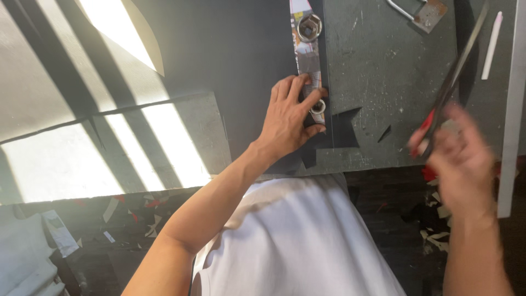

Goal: The person uses shears to cut a piece of black material on a workbench, then marks it with a white pen. They place a paper template on the material, secure it with metal weights, and cut along the template's edge. The person removes the template and continues cutting and marking the material.

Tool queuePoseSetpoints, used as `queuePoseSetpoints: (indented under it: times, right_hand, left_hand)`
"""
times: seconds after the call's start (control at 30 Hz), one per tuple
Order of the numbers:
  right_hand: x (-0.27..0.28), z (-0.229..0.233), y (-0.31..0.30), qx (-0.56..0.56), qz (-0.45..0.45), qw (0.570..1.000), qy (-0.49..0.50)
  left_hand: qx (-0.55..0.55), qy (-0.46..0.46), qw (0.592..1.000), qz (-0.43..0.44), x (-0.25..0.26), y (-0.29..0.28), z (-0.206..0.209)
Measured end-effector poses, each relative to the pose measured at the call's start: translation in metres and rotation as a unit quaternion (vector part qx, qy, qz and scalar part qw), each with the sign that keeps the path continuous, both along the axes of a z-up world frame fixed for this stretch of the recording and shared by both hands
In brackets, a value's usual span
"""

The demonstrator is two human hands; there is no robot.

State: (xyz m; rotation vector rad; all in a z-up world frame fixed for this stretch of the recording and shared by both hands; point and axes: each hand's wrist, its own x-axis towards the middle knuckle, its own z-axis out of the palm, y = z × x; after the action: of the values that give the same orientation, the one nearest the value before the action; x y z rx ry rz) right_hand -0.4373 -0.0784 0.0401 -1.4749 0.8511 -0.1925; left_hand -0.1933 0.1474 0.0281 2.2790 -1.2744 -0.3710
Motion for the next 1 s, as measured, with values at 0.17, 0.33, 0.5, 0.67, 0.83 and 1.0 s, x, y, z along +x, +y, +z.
queuePoseSetpoints:
  times: [0.17,0.33,0.5,0.67,0.83,1.0]
  right_hand:
    - [-0.060,-0.025,0.076,0.179,0.158,0.953,0.187]
    - [-0.102,-0.044,0.117,0.246,0.200,0.919,0.232]
    - [-0.101,-0.055,0.136,0.292,0.146,0.919,0.223]
    - [-0.078,-0.055,0.150,0.170,0.158,0.948,0.219]
    - [-0.062,-0.046,0.153,0.135,0.153,0.949,0.241]
    - [-0.058,-0.040,0.155,0.123,0.159,0.937,0.285]
  left_hand:
    - [0.003,0.023,1.000,0.013,-0.005,0.001,-0.004]
    - [0.006,0.022,1.000,0.010,-0.003,-0.002,-0.005]
    - [0.008,0.015,1.000,0.004,-0.002,0.000,-0.008]
    - [-0.009,0.009,1.000,0.006,-0.005,0.003,-0.008]
    - [-0.004,0.013,1.000,0.005,-0.002,0.003,-0.011]
    - [0.000,0.008,1.000,0.002,-0.003,0.004,-0.015]
